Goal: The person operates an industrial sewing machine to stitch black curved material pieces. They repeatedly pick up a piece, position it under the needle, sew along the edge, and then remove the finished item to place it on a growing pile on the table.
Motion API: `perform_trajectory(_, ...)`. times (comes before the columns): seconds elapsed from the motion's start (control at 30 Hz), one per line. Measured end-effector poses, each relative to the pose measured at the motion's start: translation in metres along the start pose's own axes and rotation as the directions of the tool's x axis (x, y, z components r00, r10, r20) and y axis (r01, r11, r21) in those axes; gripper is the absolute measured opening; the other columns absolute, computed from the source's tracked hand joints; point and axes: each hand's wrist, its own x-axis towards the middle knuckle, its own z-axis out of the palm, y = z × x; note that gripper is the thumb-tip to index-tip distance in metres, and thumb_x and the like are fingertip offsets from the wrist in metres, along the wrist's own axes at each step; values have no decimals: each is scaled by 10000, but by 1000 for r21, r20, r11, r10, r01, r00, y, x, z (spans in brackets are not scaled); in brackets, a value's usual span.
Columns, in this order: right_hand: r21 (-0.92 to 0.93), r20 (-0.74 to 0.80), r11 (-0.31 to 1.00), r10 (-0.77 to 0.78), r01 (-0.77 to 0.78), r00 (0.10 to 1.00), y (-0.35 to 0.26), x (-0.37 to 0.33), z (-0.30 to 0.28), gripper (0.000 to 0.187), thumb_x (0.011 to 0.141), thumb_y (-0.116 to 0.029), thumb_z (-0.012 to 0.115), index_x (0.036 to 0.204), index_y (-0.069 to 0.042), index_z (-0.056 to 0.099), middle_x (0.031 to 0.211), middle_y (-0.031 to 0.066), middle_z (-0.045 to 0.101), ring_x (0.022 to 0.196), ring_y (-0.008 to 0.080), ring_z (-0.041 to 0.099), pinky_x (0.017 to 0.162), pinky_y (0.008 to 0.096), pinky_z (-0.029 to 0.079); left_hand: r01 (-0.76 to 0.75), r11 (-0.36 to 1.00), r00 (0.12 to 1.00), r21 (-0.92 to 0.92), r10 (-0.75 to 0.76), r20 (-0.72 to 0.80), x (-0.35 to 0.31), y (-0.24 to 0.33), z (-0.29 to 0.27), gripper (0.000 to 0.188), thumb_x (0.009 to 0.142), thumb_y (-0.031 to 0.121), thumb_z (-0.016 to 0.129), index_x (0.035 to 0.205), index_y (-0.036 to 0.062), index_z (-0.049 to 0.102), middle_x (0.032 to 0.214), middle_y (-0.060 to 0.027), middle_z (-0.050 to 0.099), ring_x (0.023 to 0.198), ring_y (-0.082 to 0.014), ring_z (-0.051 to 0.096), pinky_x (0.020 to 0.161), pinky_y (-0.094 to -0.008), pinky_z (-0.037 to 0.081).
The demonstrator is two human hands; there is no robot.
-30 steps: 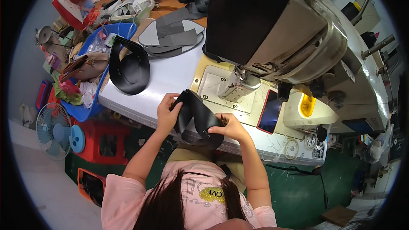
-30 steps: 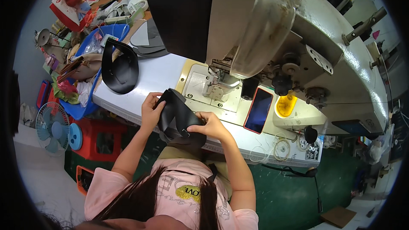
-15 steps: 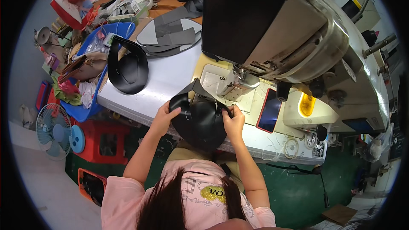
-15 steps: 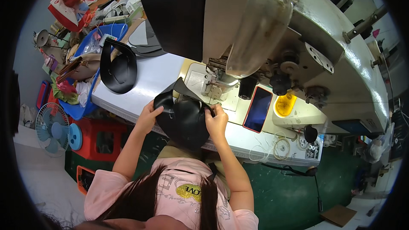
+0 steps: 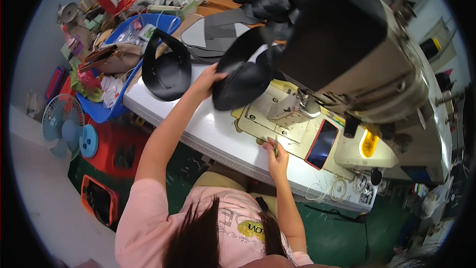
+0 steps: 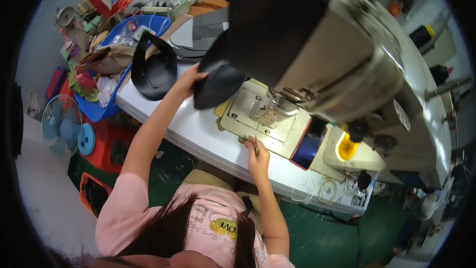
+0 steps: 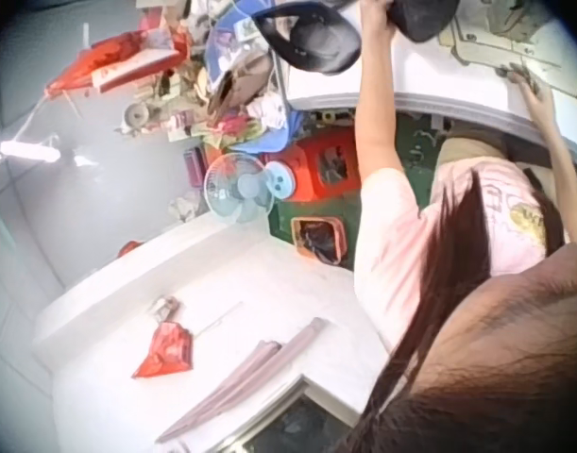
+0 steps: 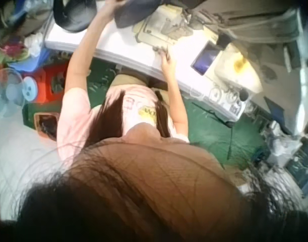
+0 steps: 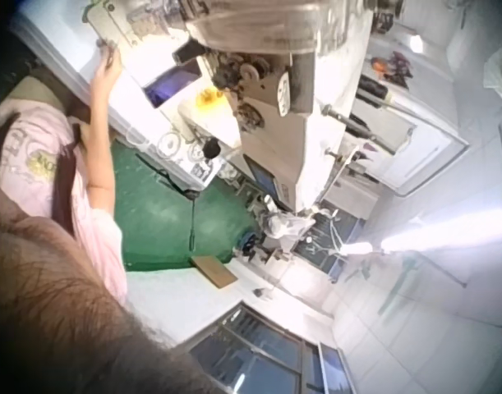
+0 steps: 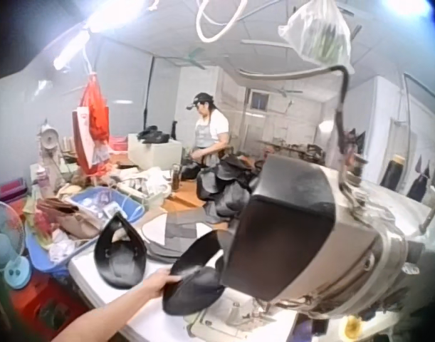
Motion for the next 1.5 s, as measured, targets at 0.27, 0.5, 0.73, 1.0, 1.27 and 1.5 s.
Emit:
perform_trajectory(0.27,-105,-31,995,-4,1,1000,-2,-12,-2,146,835,-7,438,900,49,556,633,60,569,541,94,495,519,215,401,309,870,925,385,-369,93,167,3,6,294,728,4,562,1017,3,506,917,-150,572,826,-250,592,692,-393,499)
perform_trajectory(0.5,-112,-43,994,2,-7,999,-1,-9,-2,145,828,-11,439,894,44,555,619,53,563,514,83,476,494,209,383,4,916,998,402,-27,53,223,-40,41,357,694,22,605,1044,7,537,921,-157,594,815,-268,594,707,-376,477)
perform_trajectory(0.73,-64,-68,998,19,-23,997,-5,-8,0,144,826,-18,441,897,36,555,623,51,566,484,70,451,462,205,366,-363,314,625,877,780,-21,143,-27,52,472,693,123,630,1132,40,478,1043,-152,531,983,-314,480,854,-363,380)
perform_trajectory(1.0,-113,-23,994,4,-6,1000,-4,-9,-2,146,827,-14,439,901,41,552,618,60,563,522,93,488,500,215,390,94,-71,241,993,969,47,-26,31,-65,557,723,78,599,1234,-3,393,1254,-172,385,1200,-312,310,1014,-374,211)
perform_trajectory(1.27,-172,14,983,-61,62,998,-5,-8,-2,135,829,-8,451,906,38,552,613,76,559,550,113,522,532,224,407,244,475,244,846,814,-527,-99,20,-156,283,706,111,651,932,-7,528,821,-108,513,735,-231,498,672,-334,407)
perform_trajectory(1.5,-148,22,985,-82,84,996,-5,-8,-2,132,833,-18,462,911,23,561,629,80,556,553,123,511,536,232,403,-258,854,504,453,519,-691,-91,33,-191,171,773,82,587,779,74,417,596,20,329,512,-87,330,464,-241,286)
